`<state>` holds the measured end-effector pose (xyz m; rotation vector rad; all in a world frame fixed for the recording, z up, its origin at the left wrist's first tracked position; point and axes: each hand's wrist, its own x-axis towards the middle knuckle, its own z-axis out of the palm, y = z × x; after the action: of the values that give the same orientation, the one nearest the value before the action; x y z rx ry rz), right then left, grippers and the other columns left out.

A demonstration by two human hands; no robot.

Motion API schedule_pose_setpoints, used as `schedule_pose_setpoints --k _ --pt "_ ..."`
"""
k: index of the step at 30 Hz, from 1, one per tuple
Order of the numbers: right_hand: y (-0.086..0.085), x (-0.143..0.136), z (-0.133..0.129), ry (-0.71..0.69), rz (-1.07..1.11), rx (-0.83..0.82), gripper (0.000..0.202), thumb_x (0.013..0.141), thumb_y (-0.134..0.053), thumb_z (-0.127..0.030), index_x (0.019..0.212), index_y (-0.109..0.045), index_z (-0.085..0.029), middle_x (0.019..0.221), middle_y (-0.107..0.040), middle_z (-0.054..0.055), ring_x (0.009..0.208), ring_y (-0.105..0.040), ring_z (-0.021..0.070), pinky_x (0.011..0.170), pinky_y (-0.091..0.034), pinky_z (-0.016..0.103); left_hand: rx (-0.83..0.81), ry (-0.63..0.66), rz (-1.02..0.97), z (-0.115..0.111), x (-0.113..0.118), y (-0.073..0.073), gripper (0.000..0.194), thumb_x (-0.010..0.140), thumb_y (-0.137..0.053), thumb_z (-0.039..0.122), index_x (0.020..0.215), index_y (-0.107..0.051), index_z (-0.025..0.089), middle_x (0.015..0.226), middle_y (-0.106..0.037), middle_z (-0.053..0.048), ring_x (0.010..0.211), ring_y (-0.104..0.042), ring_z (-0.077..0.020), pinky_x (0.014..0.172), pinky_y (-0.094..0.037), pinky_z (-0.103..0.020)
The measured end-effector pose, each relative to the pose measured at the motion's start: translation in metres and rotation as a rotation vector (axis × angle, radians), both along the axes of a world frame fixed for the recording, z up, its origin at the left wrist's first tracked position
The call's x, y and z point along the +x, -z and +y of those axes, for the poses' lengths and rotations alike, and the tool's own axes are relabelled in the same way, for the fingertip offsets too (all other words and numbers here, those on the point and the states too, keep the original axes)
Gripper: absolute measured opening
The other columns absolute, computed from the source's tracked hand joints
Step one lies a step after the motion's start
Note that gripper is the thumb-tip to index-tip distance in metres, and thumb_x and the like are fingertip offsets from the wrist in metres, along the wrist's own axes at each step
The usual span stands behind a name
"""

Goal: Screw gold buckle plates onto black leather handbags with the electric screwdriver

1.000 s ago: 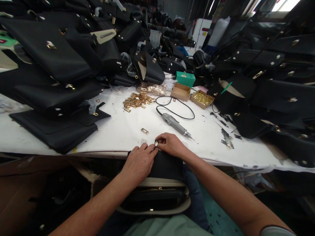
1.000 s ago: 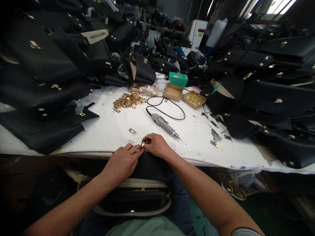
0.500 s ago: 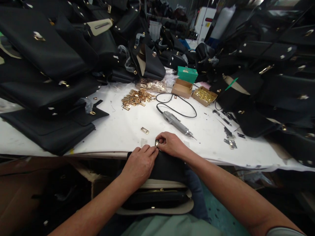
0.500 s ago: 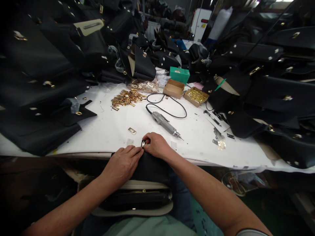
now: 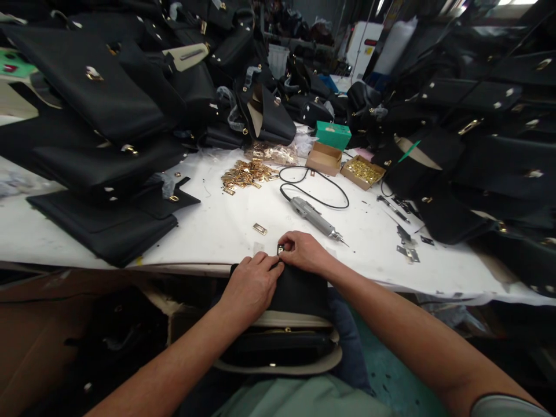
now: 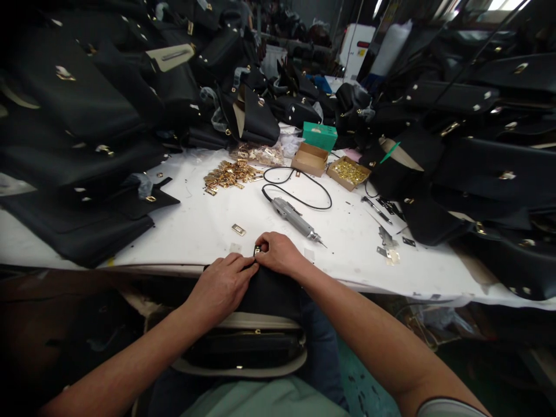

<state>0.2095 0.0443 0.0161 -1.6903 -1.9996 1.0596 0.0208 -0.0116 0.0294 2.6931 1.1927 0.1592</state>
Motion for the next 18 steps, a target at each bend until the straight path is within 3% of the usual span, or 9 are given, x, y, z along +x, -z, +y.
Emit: schedule_pose_setpoints --k 9,18 --pt "-0.015 -0.005 0.006 0.005 -0.053 -0.108 0.026 0.067 -0.071 -0.014 0.093 -0.071 -0.017 0.077 -0.067 -0.002 0.065 -0.055 0.0122 0.058 -0.038 0.023 -0.012 -0.003 0.035 0.0 0.002 -0.006 0.035 0.093 -0.052 0.015 0.125 -0.064 0.02 0.118 -0.067 -0.008 0.108 -0.056 -0.0276 0.081 -0.048 -0.043" --pt "-0.006 0.005 0.006 -0.021 0.087 -0.166 0.026 0.072 -0.067 -0.014 0.098 -0.07 -0.017 0.076 -0.066 -0.003 0.064 -0.055 0.0102 0.059 -0.039 0.022 0.003 -0.005 0.034 -0.001 0.003 -0.008 0.032 0.097 -0.049 0.019 0.125 -0.064 0.021 0.117 -0.067 -0.007 0.108 -0.056 -0.0268 0.08 -0.046 -0.041"
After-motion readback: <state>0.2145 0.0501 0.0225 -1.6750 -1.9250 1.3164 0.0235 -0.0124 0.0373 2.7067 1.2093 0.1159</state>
